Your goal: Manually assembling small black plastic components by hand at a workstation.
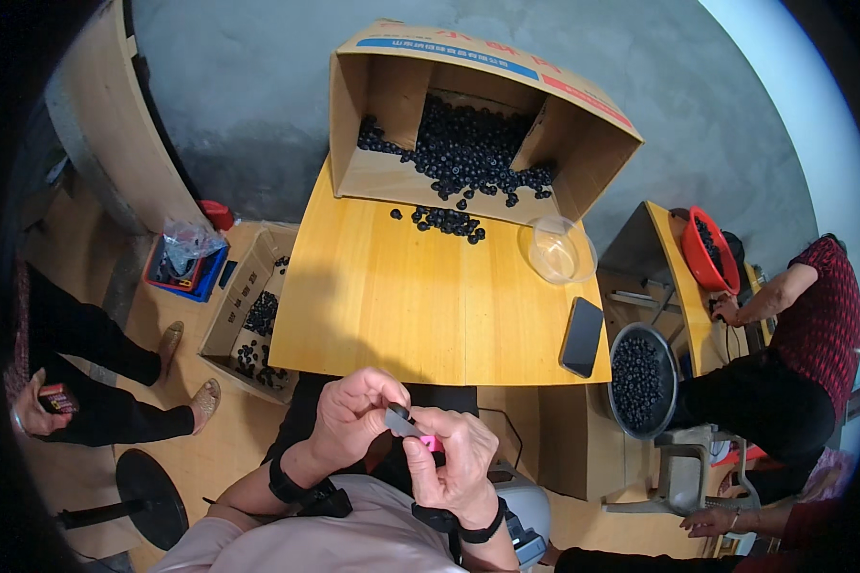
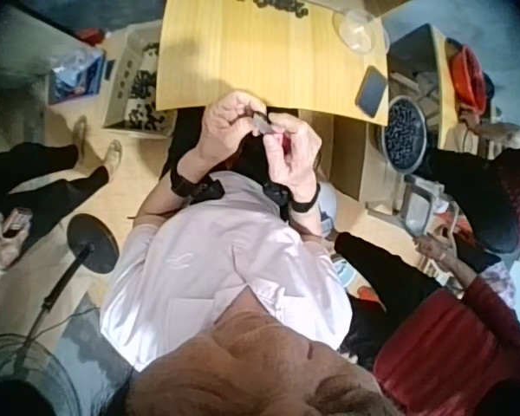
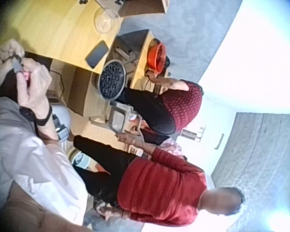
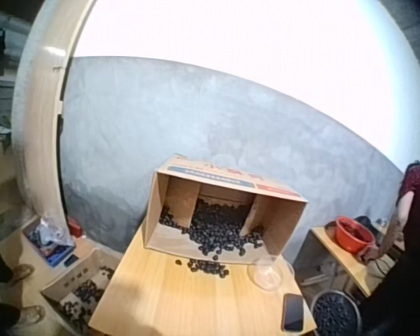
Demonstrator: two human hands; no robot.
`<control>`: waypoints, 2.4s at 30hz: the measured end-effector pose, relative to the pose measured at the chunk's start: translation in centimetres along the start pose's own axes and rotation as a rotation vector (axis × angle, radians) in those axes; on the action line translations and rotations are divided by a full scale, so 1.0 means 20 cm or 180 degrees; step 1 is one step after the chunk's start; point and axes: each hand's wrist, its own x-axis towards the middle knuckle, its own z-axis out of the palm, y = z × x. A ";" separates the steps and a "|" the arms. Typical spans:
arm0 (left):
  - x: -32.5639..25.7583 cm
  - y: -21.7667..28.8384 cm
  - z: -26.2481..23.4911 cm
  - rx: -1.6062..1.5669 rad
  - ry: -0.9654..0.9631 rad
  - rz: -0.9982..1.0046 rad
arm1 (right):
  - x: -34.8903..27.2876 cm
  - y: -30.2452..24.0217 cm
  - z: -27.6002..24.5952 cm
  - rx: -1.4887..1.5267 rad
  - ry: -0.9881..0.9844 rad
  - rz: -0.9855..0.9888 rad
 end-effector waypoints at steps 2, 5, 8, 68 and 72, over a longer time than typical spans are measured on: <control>0.00 0.01 0.01 0.0039 0.0036 0.0016 | -0.01 0.01 0.01 0.0007 -0.0082 0.0116; -0.01 0.00 0.00 0.0204 0.0070 0.0039 | -0.02 0.01 0.01 0.0016 -0.0101 0.0102; -0.01 0.01 0.00 0.0303 0.0061 0.0074 | -0.02 0.01 0.01 0.0052 -0.0144 0.0108; 0.04 0.02 -0.64 0.0197 0.1702 0.0055 | 0.74 0.98 0.63 -0.1531 -0.1601 0.1181; 0.11 -0.09 -0.72 0.0639 0.1790 0.0156 | 0.73 0.91 0.54 -0.1463 -0.1270 0.1150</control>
